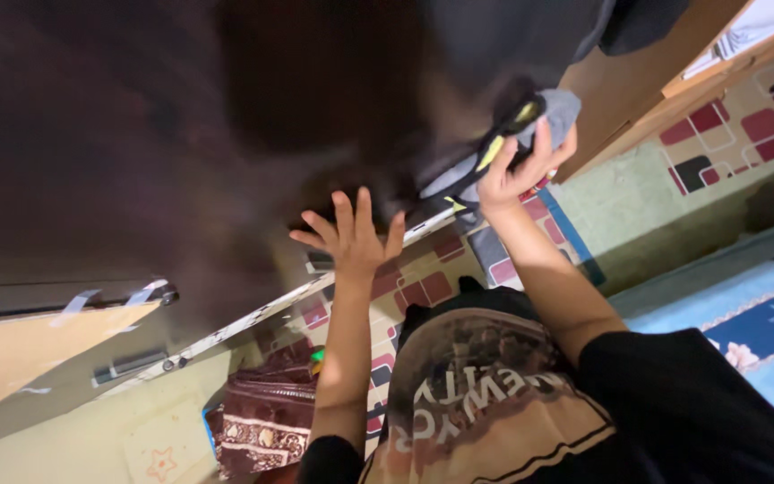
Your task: The person wipes the surface and edges of a dark wooden cabinet using a grey cloth, moving their hands across different sections and reaching the side panels.
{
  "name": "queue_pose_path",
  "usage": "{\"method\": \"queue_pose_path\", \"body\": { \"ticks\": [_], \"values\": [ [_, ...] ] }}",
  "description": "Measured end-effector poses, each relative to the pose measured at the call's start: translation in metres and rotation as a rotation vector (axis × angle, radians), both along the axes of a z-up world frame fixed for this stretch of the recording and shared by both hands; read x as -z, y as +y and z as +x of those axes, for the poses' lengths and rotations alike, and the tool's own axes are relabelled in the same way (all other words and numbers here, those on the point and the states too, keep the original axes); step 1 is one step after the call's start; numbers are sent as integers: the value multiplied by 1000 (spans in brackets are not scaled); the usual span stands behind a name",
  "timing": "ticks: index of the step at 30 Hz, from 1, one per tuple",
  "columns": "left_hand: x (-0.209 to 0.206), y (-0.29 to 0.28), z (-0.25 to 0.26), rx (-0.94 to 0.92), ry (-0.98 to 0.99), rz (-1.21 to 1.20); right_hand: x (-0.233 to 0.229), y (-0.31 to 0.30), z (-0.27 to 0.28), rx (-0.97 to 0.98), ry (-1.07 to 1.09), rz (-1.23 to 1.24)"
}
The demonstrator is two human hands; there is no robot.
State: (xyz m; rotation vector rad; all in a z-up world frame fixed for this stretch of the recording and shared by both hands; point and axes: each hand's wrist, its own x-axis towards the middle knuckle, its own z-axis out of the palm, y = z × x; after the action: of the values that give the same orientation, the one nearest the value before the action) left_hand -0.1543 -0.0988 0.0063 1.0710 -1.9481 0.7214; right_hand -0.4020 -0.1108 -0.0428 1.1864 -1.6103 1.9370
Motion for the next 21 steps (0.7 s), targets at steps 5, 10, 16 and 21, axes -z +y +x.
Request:
{"method": "queue_pose_path", "body": {
  "ticks": [5,10,16,21],
  "values": [
    [5,-11,-10,-117,-34,-138,113,22,-5,-124,-25,294],
    [12,-16,-8,-132,-47,-163,162,44,-2,-358,-98,445],
    [22,-18,-4,-127,-54,-148,124,27,-1,-296,-30,457],
    [31,-16,-3,-145,-77,-100,31,-5,-23,-221,236,159]
  ]
}}
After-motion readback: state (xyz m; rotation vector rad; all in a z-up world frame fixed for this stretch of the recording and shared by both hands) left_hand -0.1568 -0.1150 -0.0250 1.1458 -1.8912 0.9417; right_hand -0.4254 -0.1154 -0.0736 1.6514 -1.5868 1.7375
